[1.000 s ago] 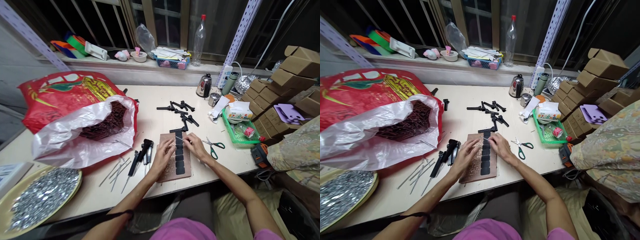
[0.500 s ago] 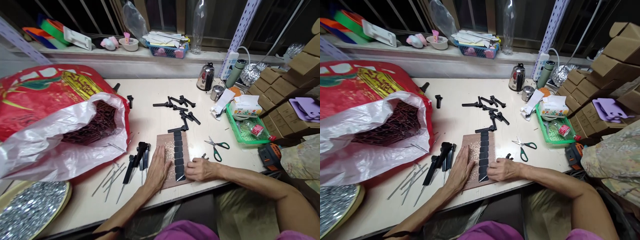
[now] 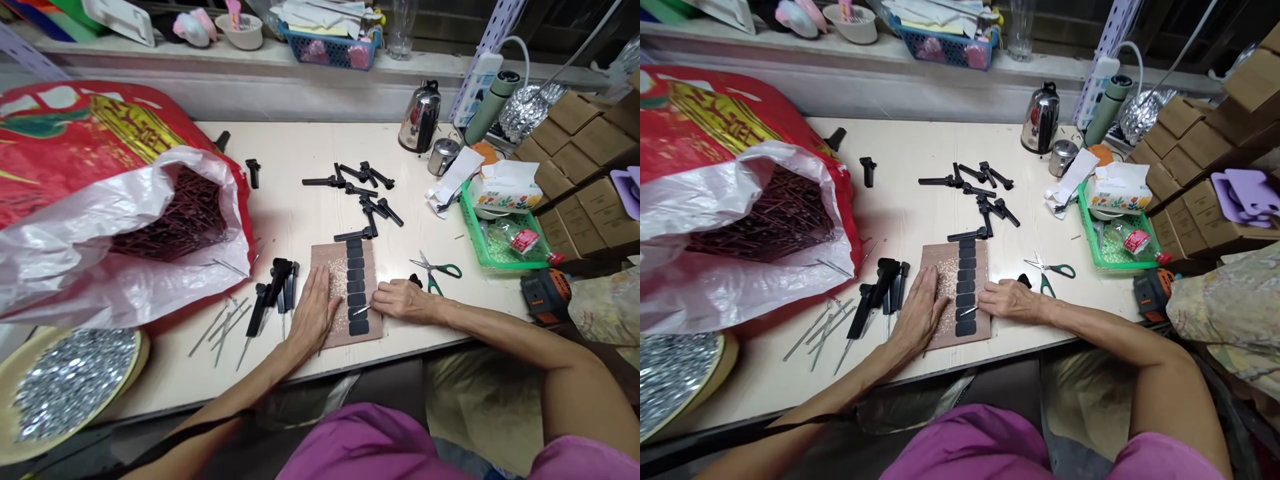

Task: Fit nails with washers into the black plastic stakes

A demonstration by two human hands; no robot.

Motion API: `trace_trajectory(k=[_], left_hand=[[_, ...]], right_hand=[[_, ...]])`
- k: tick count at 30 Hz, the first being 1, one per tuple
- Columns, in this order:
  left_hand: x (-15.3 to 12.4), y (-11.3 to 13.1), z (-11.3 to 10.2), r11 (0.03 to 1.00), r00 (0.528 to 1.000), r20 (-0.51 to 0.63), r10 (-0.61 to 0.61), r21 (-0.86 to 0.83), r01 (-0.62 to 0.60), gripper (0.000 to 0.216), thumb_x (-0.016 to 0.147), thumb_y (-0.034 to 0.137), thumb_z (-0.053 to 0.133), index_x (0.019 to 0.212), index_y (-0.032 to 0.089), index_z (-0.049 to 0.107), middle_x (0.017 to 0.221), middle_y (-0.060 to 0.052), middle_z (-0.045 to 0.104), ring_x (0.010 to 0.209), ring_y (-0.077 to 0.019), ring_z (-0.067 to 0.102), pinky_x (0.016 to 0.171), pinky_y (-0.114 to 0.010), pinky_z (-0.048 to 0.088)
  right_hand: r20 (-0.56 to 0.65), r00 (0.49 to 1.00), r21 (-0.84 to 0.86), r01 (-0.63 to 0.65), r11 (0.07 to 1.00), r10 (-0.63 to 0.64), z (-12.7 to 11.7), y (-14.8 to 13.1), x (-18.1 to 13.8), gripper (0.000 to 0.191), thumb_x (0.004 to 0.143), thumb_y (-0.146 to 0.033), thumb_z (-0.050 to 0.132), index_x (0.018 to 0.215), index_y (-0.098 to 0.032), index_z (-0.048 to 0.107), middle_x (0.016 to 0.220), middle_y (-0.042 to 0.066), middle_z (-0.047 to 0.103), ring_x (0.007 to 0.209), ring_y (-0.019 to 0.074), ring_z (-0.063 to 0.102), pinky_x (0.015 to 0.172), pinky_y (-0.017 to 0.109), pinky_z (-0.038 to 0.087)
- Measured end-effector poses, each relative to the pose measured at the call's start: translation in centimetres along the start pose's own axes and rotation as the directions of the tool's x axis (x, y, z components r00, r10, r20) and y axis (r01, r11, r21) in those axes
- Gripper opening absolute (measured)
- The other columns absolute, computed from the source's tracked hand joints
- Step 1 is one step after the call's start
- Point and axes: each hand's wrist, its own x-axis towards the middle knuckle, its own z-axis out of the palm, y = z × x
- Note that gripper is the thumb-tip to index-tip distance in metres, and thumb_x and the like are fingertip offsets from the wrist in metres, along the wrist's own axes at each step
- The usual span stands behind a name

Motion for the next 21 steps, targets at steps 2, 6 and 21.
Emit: trace_trajectory(k=[2,6,21], left_hand=[[0.1,0.0,-0.1,1.000,1.000,0.007,0.003,0.004,-0.003,0.060,0.095,0.043,0.030,0.146,0.012,0.026,0.148,-0.019,0.039,0.142,-0.0289,0.026,0.114,-0.053,0.027],[0.2,0.0,-0.3,1.000,1.000,0.022,0.015,0.015,-0.016,0.061,0.095,0.045,0.027,0.144,0.009,0.029,0.147,-0.021,0.038,0.142,-0.0290,0.025,0.114,-0.053,0.024],[-0.1,-0.4,-8.2,0.990,0.959,-0.262,-0.111,0.061,0.131,0.032,0.092,0.034,0.040,0.111,0.018,0.060,0.109,-0.012,0.067,0.104,-0.0277,0.057,0.096,-0.045,0.040]], right_hand=[[-0.007,0.999,0.013,-0.035,0.999,0.035,0.0,0.2,0.1,0.037,0.101,-0.016,0.026,0.085,-0.016,0.060,0.076,0.004,0.056,0.073,0.0140,0.048,0.055,0.028,0.027],[-0.014,0.993,0.092,-0.112,0.989,0.114,-0.3,0.0,0.5,0.038,0.100,-0.015,0.027,0.080,-0.016,0.059,0.073,0.005,0.056,0.072,0.0145,0.048,0.055,0.027,0.030],[0.947,0.321,0.125,-0.316,-0.940,0.017,5.0,-16.8,2.0,0.019,0.088,-0.027,0.057,0.075,-0.014,0.055,0.056,-0.001,0.056,0.045,0.0090,0.054,0.046,0.019,0.047]])
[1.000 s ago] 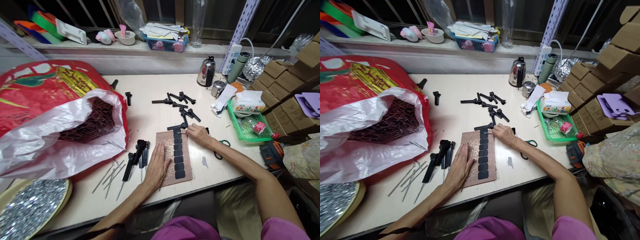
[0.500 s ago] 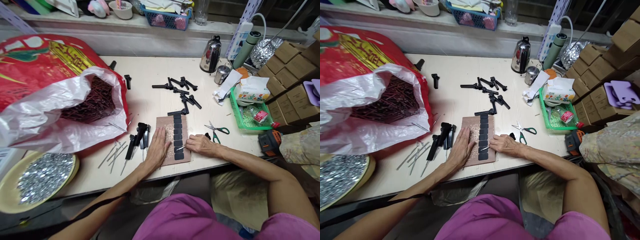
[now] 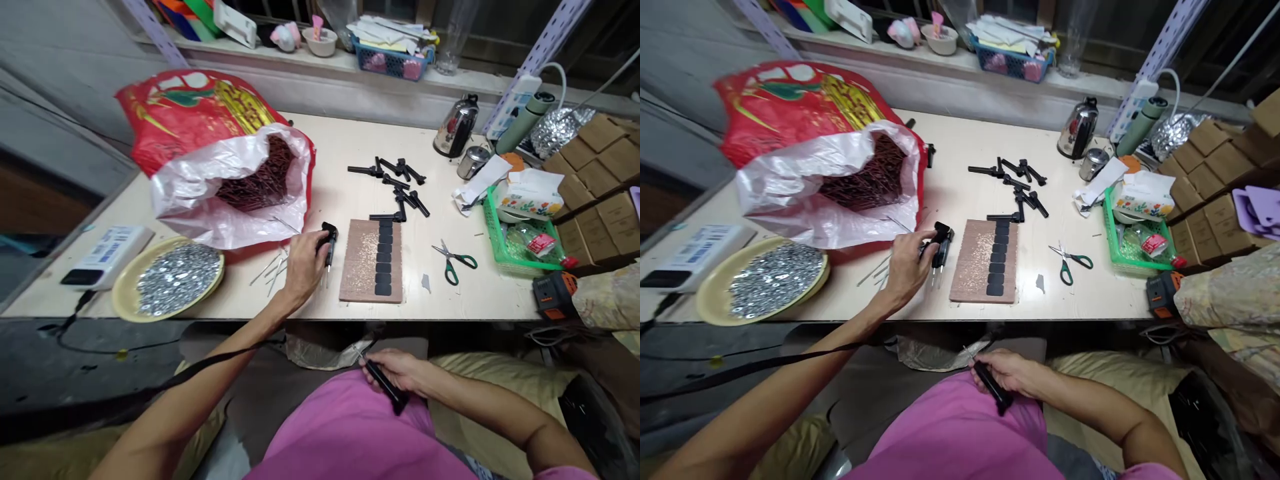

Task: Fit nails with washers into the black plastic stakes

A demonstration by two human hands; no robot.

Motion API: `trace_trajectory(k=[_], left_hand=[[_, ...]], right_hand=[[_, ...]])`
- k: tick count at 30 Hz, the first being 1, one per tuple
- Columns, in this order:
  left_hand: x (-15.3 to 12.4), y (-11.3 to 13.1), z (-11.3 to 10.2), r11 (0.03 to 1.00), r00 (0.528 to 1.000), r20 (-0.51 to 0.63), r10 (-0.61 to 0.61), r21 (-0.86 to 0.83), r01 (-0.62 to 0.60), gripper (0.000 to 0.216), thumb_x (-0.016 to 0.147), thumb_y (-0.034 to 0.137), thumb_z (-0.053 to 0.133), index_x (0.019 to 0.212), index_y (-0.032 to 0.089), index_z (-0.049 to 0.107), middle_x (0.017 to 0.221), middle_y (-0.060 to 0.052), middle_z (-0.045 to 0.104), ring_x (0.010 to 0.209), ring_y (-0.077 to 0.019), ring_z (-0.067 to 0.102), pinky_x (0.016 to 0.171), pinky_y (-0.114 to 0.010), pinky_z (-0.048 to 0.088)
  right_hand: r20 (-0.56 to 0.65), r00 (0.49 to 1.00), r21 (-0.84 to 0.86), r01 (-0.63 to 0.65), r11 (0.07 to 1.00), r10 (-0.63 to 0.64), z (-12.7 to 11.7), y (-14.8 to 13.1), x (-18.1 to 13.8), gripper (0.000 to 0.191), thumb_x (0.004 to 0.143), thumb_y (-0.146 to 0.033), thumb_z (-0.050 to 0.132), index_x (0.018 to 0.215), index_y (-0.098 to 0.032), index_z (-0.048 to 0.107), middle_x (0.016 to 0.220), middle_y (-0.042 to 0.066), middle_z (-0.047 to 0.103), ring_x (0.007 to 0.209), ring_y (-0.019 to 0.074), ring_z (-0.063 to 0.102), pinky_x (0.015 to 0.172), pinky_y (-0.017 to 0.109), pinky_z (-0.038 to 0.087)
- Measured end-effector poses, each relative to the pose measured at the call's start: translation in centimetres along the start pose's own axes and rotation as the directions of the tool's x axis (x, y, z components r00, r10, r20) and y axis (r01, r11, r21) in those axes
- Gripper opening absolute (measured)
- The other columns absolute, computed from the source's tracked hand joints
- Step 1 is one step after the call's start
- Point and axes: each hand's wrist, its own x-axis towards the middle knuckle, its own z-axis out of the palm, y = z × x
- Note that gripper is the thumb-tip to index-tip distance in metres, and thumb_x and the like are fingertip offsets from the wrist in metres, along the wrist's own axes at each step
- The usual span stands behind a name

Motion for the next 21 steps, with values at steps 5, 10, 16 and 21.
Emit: trace_trajectory(k=[5,10,16,21], left_hand=[[-1.9,-3.3,-3.8,0.981,0.996,-0.033,-0.083,0.172,0.087,0.025,0.089,0.033,0.043,0.089,0.020,0.064,0.086,-0.010,0.067,0.083,-0.0261,0.055,0.077,-0.038,0.044],[-5.2,-5.3,-4.4,0.973,0.990,0.052,-0.127,0.200,0.115,0.026,0.088,0.034,0.042,0.080,0.022,0.063,0.079,-0.009,0.065,0.078,-0.0249,0.056,0.068,-0.034,0.044],[-6.9,-4.7,-5.9,0.973,0.986,0.033,-0.162,0.172,0.154,0.025,0.089,0.036,0.044,0.083,0.022,0.064,0.082,-0.008,0.065,0.082,-0.0245,0.057,0.065,-0.032,0.043],[-7.0,-7.9,-11.0,0.916,0.965,-0.164,-0.205,0.315,0.248,0.027,0.091,0.035,0.042,0.087,0.021,0.065,0.084,-0.010,0.065,0.084,-0.0268,0.057,0.071,-0.035,0.044]], right_hand=[[-0.063,0.997,0.212,0.049,0.976,-0.037,1.7,-2.1,2.1,0.040,0.101,-0.032,0.023,0.100,-0.005,0.052,0.083,0.015,0.065,0.078,0.0156,0.069,0.071,0.024,0.055],[0.235,0.934,-0.288,0.331,0.898,-0.269,3.5,-0.6,-1.1,0.040,0.088,-0.049,0.056,0.101,-0.011,0.059,0.085,0.008,0.066,0.070,0.0149,0.067,0.071,0.029,0.054],[0.742,0.308,-0.659,0.500,-0.563,-0.595,8.1,-7.2,-0.9,0.025,0.096,-0.023,0.044,0.107,-0.019,0.067,0.096,0.011,0.069,0.091,0.0205,0.061,0.079,0.035,0.049],[0.929,0.296,-0.261,0.103,-0.960,-0.221,11.8,-13.7,3.3,0.022,0.093,-0.013,0.048,0.105,-0.019,0.064,0.106,0.010,0.066,0.117,0.0266,0.050,0.088,0.039,0.043]])
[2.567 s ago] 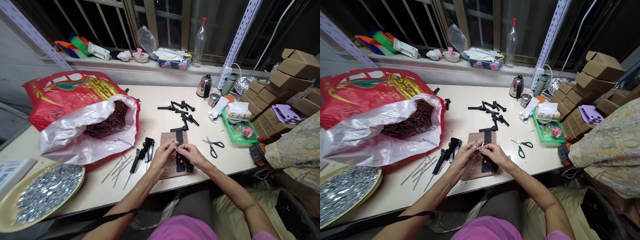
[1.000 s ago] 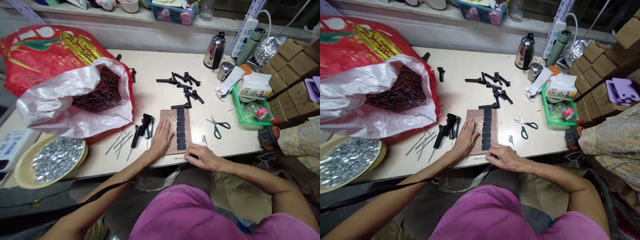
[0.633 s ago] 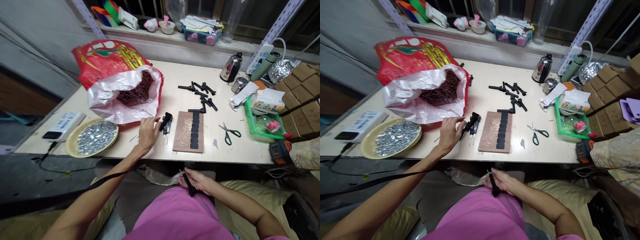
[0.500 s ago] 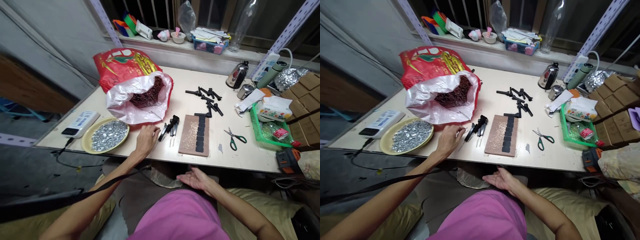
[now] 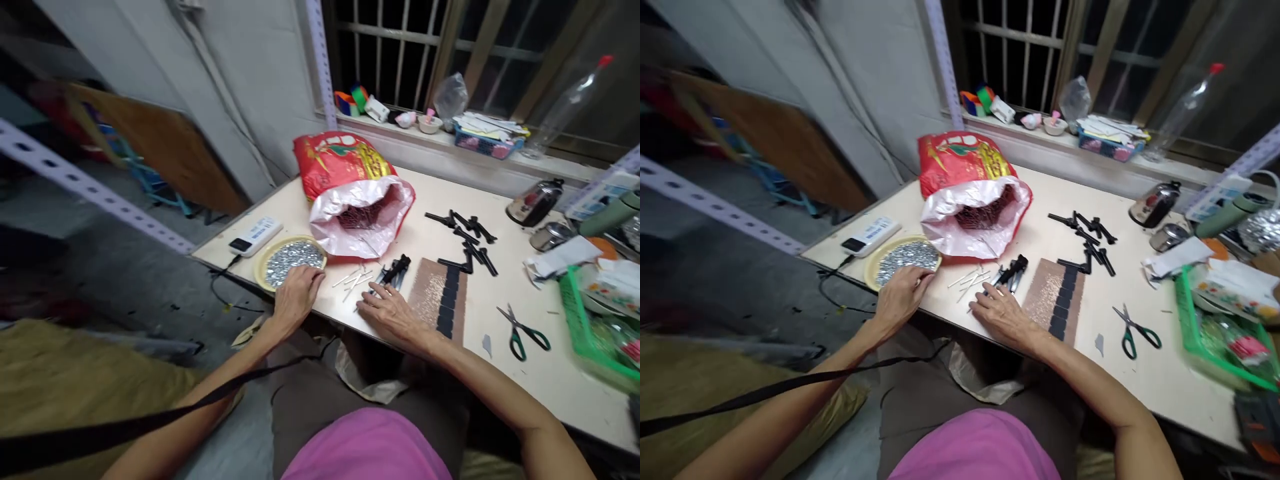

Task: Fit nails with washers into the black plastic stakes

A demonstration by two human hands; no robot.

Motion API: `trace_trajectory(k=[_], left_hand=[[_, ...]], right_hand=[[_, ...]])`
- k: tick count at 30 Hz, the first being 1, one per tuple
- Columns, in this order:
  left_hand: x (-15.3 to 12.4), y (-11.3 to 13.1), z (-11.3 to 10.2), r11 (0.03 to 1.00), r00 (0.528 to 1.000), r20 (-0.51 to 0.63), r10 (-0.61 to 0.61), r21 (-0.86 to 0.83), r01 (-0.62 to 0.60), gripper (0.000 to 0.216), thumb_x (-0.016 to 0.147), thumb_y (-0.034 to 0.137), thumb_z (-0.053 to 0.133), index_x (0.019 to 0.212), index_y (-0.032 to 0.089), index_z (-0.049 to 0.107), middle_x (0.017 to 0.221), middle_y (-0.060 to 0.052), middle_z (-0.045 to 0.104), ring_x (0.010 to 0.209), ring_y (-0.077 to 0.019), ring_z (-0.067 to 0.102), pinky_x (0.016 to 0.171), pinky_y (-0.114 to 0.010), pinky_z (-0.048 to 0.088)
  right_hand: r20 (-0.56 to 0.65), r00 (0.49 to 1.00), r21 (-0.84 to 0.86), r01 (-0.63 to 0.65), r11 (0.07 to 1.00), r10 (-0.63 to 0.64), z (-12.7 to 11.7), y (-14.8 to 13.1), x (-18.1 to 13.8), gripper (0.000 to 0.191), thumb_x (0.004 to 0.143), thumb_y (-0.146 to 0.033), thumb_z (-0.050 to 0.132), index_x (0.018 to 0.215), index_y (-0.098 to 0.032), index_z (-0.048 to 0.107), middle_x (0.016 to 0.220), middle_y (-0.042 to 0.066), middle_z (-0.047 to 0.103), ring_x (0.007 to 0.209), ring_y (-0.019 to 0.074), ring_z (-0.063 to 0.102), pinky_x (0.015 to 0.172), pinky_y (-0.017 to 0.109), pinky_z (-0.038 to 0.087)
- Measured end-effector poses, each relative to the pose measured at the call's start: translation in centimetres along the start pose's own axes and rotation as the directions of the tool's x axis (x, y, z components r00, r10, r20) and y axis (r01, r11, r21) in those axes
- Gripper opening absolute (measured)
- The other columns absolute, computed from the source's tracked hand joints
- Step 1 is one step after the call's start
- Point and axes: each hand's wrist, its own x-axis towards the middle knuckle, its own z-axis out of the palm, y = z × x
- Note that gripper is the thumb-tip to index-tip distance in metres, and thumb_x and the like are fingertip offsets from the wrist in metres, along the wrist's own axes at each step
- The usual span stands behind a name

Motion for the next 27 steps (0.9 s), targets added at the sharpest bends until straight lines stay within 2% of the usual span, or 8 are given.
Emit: trace_trajectory(k=[4,6,9,11,14,17,22,27], left_hand=[[1.7,-5.8,-1.4,0.987,0.996,-0.029,-0.088,0.131,0.091,0.027,0.090,0.032,0.043,0.087,0.020,0.067,0.085,-0.011,0.067,0.083,-0.0278,0.057,0.067,-0.036,0.045],[2.7,-7.7,-1.4,0.980,0.994,0.010,-0.107,0.167,0.104,0.026,0.089,0.028,0.044,0.089,0.020,0.069,0.086,-0.011,0.067,0.084,-0.0276,0.057,0.066,-0.035,0.046],[4.5,-8.7,-0.9,0.967,0.983,0.119,-0.141,0.228,0.111,0.027,0.088,0.023,0.044,0.099,0.019,0.069,0.091,-0.012,0.066,0.092,-0.0282,0.056,0.069,-0.035,0.047],[5.8,-8.6,-0.7,0.960,0.964,0.211,-0.161,0.259,0.103,0.029,0.088,0.021,0.044,0.104,0.018,0.068,0.095,-0.013,0.066,0.098,-0.0288,0.055,0.070,-0.035,0.047],[7.1,-8.3,-0.5,0.958,0.934,0.318,-0.162,0.278,0.071,0.028,0.089,0.020,0.044,0.102,0.016,0.068,0.099,-0.014,0.065,0.104,-0.0301,0.054,0.071,-0.035,0.046],[7.8,-8.5,-0.3,0.961,0.923,0.355,-0.150,0.272,0.052,0.024,0.089,0.020,0.046,0.097,0.016,0.068,0.099,-0.013,0.066,0.104,-0.0292,0.055,0.073,-0.034,0.046],[7.7,-9.0,0.3,0.971,0.925,0.361,-0.120,0.237,0.033,0.022,0.090,0.023,0.046,0.094,0.018,0.067,0.099,-0.010,0.067,0.101,-0.0245,0.057,0.081,-0.032,0.045],[7.7,-9.1,1.0,0.987,0.942,0.294,-0.161,0.060,0.150,0.016,0.084,0.023,0.050,0.082,0.019,0.065,0.095,-0.009,0.067,0.096,-0.0250,0.059,0.080,-0.033,0.045]], right_hand=[[0.102,0.982,-0.141,0.174,0.975,-0.161,2.5,2.0,2.4,0.022,0.093,-0.008,0.044,0.086,-0.015,0.064,0.085,0.008,0.066,0.099,0.0223,0.057,0.084,0.036,0.044],[0.069,0.978,-0.178,0.204,0.963,-0.195,3.5,2.7,3.1,0.024,0.092,-0.007,0.043,0.081,-0.014,0.063,0.084,0.008,0.066,0.088,0.0198,0.058,0.080,0.034,0.045],[-0.151,0.954,-0.191,0.230,0.954,-0.260,3.6,3.5,4.2,0.026,0.094,-0.006,0.038,0.085,-0.014,0.061,0.087,0.009,0.066,0.084,0.0181,0.058,0.081,0.034,0.046],[-0.355,0.893,-0.131,0.246,0.960,-0.277,2.6,3.8,5.0,0.023,0.095,-0.009,0.037,0.091,-0.015,0.059,0.088,0.008,0.066,0.085,0.0177,0.059,0.082,0.034,0.047],[-0.593,0.794,0.048,0.202,0.978,-0.134,0.2,3.9,6.0,0.016,0.095,-0.012,0.041,0.099,-0.018,0.055,0.085,0.006,0.064,0.084,0.0174,0.060,0.077,0.033,0.050],[-0.672,0.730,0.240,0.056,0.969,0.125,-1.9,3.5,6.5,0.014,0.094,-0.014,0.043,0.100,-0.021,0.053,0.083,0.004,0.062,0.077,0.0160,0.060,0.066,0.029,0.050],[-0.508,0.703,0.513,-0.216,0.831,0.497,-3.0,2.2,6.2,0.011,0.092,-0.022,0.046,0.093,-0.021,0.057,0.082,0.002,0.061,0.071,0.0147,0.061,0.063,0.027,0.049],[-0.365,0.762,0.608,-0.240,0.757,0.535,-2.4,1.2,6.0,0.011,0.088,-0.022,0.053,0.089,-0.021,0.064,0.084,0.004,0.063,0.080,0.0165,0.061,0.071,0.029,0.050]])
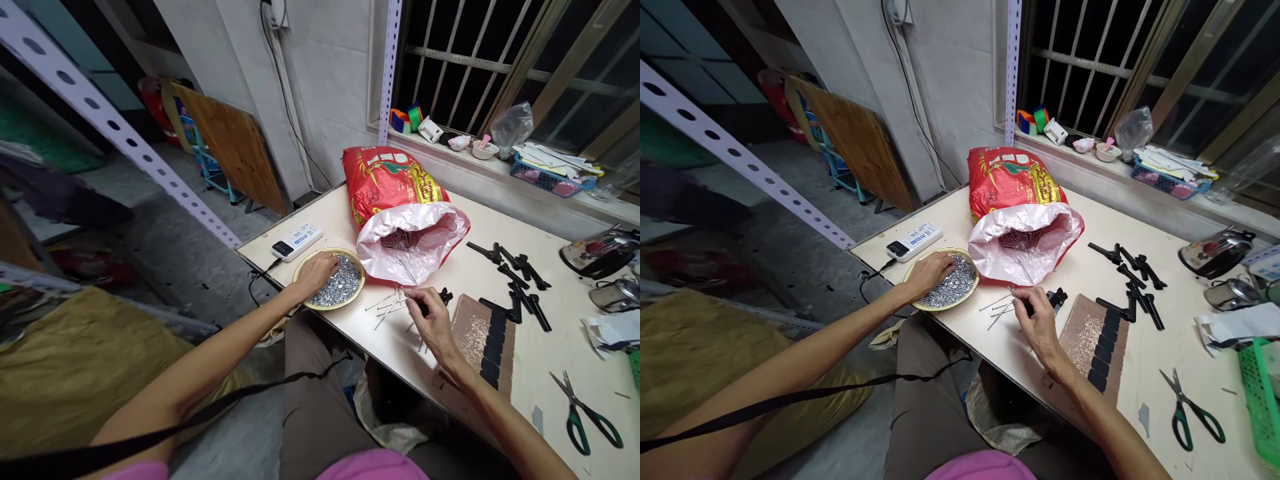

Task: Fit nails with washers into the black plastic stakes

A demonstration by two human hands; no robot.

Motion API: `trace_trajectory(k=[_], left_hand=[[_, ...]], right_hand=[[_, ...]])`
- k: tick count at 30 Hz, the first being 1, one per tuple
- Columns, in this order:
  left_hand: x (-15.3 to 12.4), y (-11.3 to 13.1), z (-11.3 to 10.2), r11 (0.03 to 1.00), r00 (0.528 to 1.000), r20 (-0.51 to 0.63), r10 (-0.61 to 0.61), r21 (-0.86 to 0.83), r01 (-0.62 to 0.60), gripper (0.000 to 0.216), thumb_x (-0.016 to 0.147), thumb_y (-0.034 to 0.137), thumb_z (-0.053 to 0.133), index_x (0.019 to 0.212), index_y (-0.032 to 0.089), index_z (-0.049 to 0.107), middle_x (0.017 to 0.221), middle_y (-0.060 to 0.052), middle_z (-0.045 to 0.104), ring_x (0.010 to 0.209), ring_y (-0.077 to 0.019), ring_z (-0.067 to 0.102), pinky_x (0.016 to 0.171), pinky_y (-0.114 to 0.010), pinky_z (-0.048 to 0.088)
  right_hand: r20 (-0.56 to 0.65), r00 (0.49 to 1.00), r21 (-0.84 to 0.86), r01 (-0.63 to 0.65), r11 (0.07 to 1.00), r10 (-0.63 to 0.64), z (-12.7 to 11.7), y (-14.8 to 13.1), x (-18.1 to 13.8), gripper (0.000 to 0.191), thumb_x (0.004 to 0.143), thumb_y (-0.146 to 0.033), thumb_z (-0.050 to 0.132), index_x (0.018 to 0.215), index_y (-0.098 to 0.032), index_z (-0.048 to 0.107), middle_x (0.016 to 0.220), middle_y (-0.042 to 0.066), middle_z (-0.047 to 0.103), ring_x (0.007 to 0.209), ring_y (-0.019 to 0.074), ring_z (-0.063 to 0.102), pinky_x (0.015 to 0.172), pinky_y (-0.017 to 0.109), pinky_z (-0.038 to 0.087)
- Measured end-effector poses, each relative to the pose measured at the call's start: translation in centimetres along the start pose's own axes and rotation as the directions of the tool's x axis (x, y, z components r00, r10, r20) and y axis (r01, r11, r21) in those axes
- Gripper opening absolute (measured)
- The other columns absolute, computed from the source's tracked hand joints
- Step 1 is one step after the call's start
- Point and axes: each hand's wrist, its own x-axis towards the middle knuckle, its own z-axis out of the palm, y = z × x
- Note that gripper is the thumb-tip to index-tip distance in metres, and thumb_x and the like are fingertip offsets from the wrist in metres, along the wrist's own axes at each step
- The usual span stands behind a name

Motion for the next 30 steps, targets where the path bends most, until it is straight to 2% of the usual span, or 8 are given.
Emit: trace_trajectory(k=[6,8,10,12,14,18,24,30], left_hand=[[0.5,0.2,-0.3,0.977,0.996,-0.057,-0.065,-0.206,0.052,0.011,0.073,0.017,0.050,0.068,0.018,0.060,0.079,-0.007,0.066,0.083,-0.0235,0.060,0.077,-0.035,0.046],[0.0,0.6,-0.6,0.935,0.993,-0.066,-0.100,-0.348,0.071,0.011,0.074,0.020,0.050,0.067,0.017,0.058,0.076,-0.006,0.066,0.075,-0.0203,0.060,0.072,-0.033,0.048],[-0.9,1.3,-0.9,0.766,0.986,-0.022,-0.165,-0.633,0.114,0.013,0.073,0.027,0.055,0.065,0.017,0.056,0.074,-0.004,0.067,0.066,-0.0165,0.059,0.064,-0.030,0.049],[-1.9,2.2,-1.4,0.434,0.977,0.077,-0.201,-0.887,0.159,0.021,0.067,0.034,0.066,0.063,0.017,0.056,0.073,-0.003,0.068,0.060,-0.0134,0.058,0.061,-0.028,0.049],[-2.9,3.2,-1.8,0.159,0.970,0.162,-0.182,-0.969,0.191,0.028,0.057,0.035,0.077,0.061,0.016,0.057,0.071,-0.002,0.068,0.057,-0.0109,0.057,0.060,-0.026,0.050],[-4.2,4.6,-2.7,-0.077,0.954,0.266,-0.138,-0.963,0.257,0.036,0.047,0.029,0.088,0.068,0.014,0.063,0.067,0.000,0.068,0.053,-0.0082,0.057,0.058,-0.022,0.050],[-4.7,5.5,-3.0,-0.186,0.936,0.338,-0.099,-0.930,0.316,0.039,0.044,0.029,0.091,0.070,0.012,0.067,0.056,0.002,0.063,0.051,-0.0072,0.056,0.055,-0.019,0.050],[-4.7,6.1,-2.8,-0.137,0.941,0.321,-0.111,-0.942,0.305,0.042,0.040,0.036,0.091,0.067,0.013,0.069,0.054,0.002,0.062,0.050,-0.0075,0.055,0.054,-0.022,0.050]], right_hand=[[0.087,0.996,0.064,-0.002,0.998,-0.004,1.2,-0.2,0.0,0.019,0.090,-0.024,0.052,0.097,-0.022,0.069,0.081,0.004,0.064,0.075,0.0156,0.060,0.068,0.028,0.050],[0.080,0.997,0.068,0.017,0.998,-0.023,1.9,-0.4,0.2,0.021,0.091,-0.023,0.052,0.100,-0.022,0.070,0.079,0.004,0.063,0.074,0.0154,0.059,0.067,0.028,0.050],[0.083,0.995,0.069,0.048,0.996,-0.053,2.8,-0.9,0.6,0.023,0.091,-0.021,0.051,0.105,-0.022,0.070,0.076,0.003,0.061,0.072,0.0148,0.057,0.066,0.027,0.049],[0.102,0.991,0.067,0.081,0.994,-0.088,3.7,-1.4,1.0,0.025,0.091,-0.020,0.051,0.108,-0.023,0.069,0.074,0.002,0.057,0.068,0.0137,0.054,0.063,0.025,0.048],[0.123,0.986,0.055,0.109,0.993,-0.115,4.6,-1.9,1.5,0.026,0.092,-0.020,0.051,0.109,-0.024,0.069,0.074,0.002,0.055,0.066,0.0128,0.053,0.062,0.024,0.047],[0.136,0.983,0.004,0.122,0.993,-0.122,5.7,-2.5,2.2,0.025,0.093,-0.023,0.050,0.110,-0.025,0.068,0.077,0.002,0.053,0.066,0.0122,0.053,0.062,0.023,0.047],[0.157,0.981,-0.140,0.139,0.980,-0.116,5.8,-3.0,2.4,0.023,0.094,-0.024,0.050,0.108,-0.025,0.069,0.079,0.002,0.054,0.067,0.0115,0.055,0.062,0.021,0.046],[0.190,0.978,-0.340,0.150,0.928,-0.089,5.1,-3.6,2.1,0.025,0.096,-0.029,0.046,0.108,-0.025,0.068,0.079,0.002,0.057,0.066,0.0104,0.056,0.058,0.019,0.043]])
